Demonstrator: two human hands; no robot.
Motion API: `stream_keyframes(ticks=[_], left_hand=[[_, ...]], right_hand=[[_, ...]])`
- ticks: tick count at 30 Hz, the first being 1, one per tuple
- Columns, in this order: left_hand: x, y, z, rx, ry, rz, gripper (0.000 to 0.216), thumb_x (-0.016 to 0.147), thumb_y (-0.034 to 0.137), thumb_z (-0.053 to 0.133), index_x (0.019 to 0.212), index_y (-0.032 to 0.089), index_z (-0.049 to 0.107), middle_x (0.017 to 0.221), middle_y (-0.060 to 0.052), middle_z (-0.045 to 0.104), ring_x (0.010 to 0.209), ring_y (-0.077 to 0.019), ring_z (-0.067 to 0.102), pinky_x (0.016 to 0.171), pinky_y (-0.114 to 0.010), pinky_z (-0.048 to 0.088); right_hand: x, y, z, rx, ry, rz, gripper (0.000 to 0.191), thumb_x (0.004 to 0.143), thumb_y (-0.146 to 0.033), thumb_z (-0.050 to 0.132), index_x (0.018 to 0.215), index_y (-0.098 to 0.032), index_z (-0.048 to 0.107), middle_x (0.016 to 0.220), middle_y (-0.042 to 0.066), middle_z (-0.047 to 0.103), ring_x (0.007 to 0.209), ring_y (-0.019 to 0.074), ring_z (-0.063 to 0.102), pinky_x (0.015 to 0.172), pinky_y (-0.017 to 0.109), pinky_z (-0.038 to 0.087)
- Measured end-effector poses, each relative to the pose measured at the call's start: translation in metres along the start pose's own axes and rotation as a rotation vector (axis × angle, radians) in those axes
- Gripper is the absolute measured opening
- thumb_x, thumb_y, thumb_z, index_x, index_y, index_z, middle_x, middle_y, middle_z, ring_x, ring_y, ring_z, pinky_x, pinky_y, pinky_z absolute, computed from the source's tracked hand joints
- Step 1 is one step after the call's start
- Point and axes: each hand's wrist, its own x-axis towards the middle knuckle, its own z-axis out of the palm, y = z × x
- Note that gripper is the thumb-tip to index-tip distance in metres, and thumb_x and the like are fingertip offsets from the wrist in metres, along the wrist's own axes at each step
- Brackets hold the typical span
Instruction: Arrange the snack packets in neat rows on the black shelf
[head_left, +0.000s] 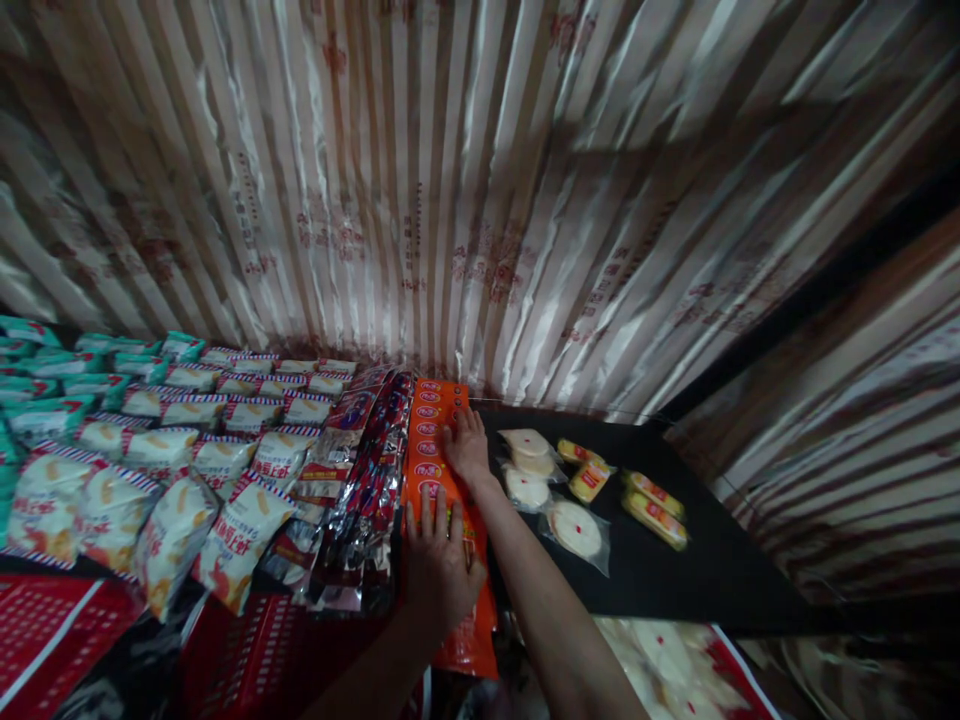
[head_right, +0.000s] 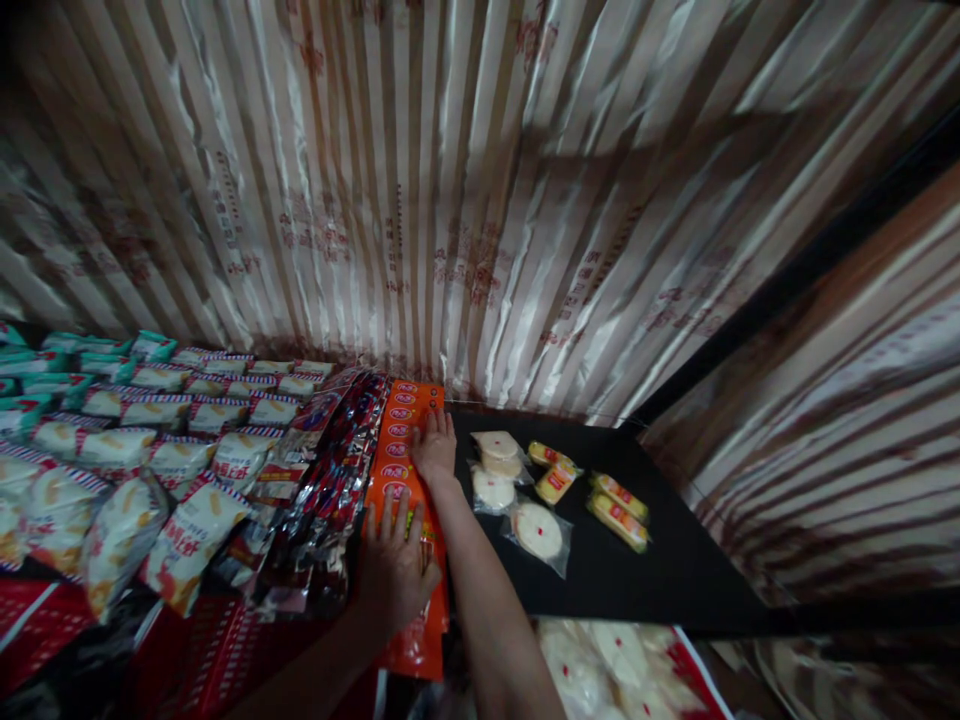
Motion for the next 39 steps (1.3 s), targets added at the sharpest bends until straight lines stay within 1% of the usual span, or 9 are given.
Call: stream_keyframes(ticks=[6,9,12,15,17,25,31,34,39], left_hand=[[0.003,0.000,-0.007,0.031,-0.073,0.003,0.055,0.078,0.041,0.045,0.125,0.015,0.052,0.138,-0.013,0.043,0.129,-0.0346,0.034,0.105,-0.055,0.024],[0.004,0.000,-0.009,0.064,-0.091,0.034,0.055,0.079,0.038,0.044,0.129,0.015,0.048,0.138,-0.013,0.043,0.128,-0.0347,0.036,0.103,-0.055,0.028],[0.003,-0.002,-0.007,0.098,-0.095,0.076,0.058,0.079,0.032,0.045,0.135,0.022,0.040,0.138,-0.011,0.044,0.126,-0.0344,0.038,0.102,-0.058,0.027],[0.003,-0.004,0.000,0.124,-0.089,0.109,0.065,0.077,0.028,0.046,0.140,0.026,0.029,0.140,-0.008,0.042,0.128,-0.0342,0.035,0.103,-0.059,0.024],[0.003,-0.004,0.003,0.125,-0.091,0.110,0.066,0.077,0.028,0.046,0.140,0.028,0.027,0.140,-0.006,0.042,0.128,-0.0345,0.034,0.103,-0.060,0.023],[0.003,-0.004,-0.003,0.080,-0.079,0.087,0.057,0.079,0.031,0.043,0.135,0.024,0.040,0.137,-0.009,0.045,0.128,-0.0354,0.033,0.102,-0.059,0.023],[0.003,-0.005,-0.001,0.082,-0.108,0.098,0.054,0.079,0.031,0.046,0.133,0.023,0.044,0.138,-0.010,0.043,0.127,-0.0359,0.034,0.102,-0.058,0.022],[0.003,-0.002,-0.004,0.070,-0.097,0.047,0.054,0.080,0.036,0.045,0.131,0.019,0.047,0.140,-0.011,0.042,0.129,-0.0357,0.031,0.104,-0.056,0.021],[0.001,0.003,-0.004,0.011,-0.023,-0.027,0.055,0.081,0.046,0.045,0.127,0.018,0.051,0.138,-0.010,0.044,0.129,-0.0330,0.032,0.107,-0.053,0.021]], right_hand=[[0.008,-0.039,0.009,-0.151,-0.219,-0.142,0.050,0.090,-0.032,0.032,0.136,-0.015,0.040,0.148,0.007,0.028,0.139,0.0250,0.006,0.109,0.044,0.013],[0.010,-0.048,0.013,-0.222,-0.299,-0.134,0.052,0.090,-0.035,0.030,0.139,-0.019,0.034,0.149,0.005,0.026,0.139,0.0270,0.001,0.108,0.047,0.010],[0.009,-0.052,0.014,-0.279,-0.327,-0.100,0.051,0.090,-0.036,0.029,0.139,-0.021,0.034,0.149,0.004,0.025,0.139,0.0280,0.001,0.107,0.048,0.008],[0.007,-0.056,0.013,-0.306,-0.331,-0.076,0.052,0.089,-0.035,0.030,0.138,-0.019,0.036,0.149,0.006,0.026,0.139,0.0286,0.004,0.107,0.047,0.009],[0.006,-0.057,0.014,-0.304,-0.319,-0.074,0.053,0.088,-0.034,0.032,0.138,-0.017,0.037,0.148,0.007,0.026,0.139,0.0291,0.006,0.107,0.047,0.010],[0.010,-0.047,0.022,-0.234,-0.273,-0.130,0.050,0.087,-0.034,0.035,0.136,-0.023,0.041,0.145,0.004,0.035,0.139,0.0292,0.006,0.107,0.050,0.010],[0.012,-0.043,0.026,-0.217,-0.283,-0.144,0.049,0.087,-0.033,0.036,0.135,-0.025,0.042,0.145,0.004,0.034,0.139,0.0290,0.005,0.106,0.051,0.009],[0.014,-0.038,0.025,-0.147,-0.275,-0.154,0.049,0.089,-0.034,0.033,0.137,-0.024,0.038,0.147,0.004,0.031,0.139,0.0257,0.009,0.108,0.049,0.011],[0.016,-0.008,0.007,-0.019,-0.106,-0.113,0.050,0.092,-0.033,0.028,0.137,-0.015,0.038,0.147,0.008,0.029,0.138,0.0208,0.014,0.111,0.041,0.017]])
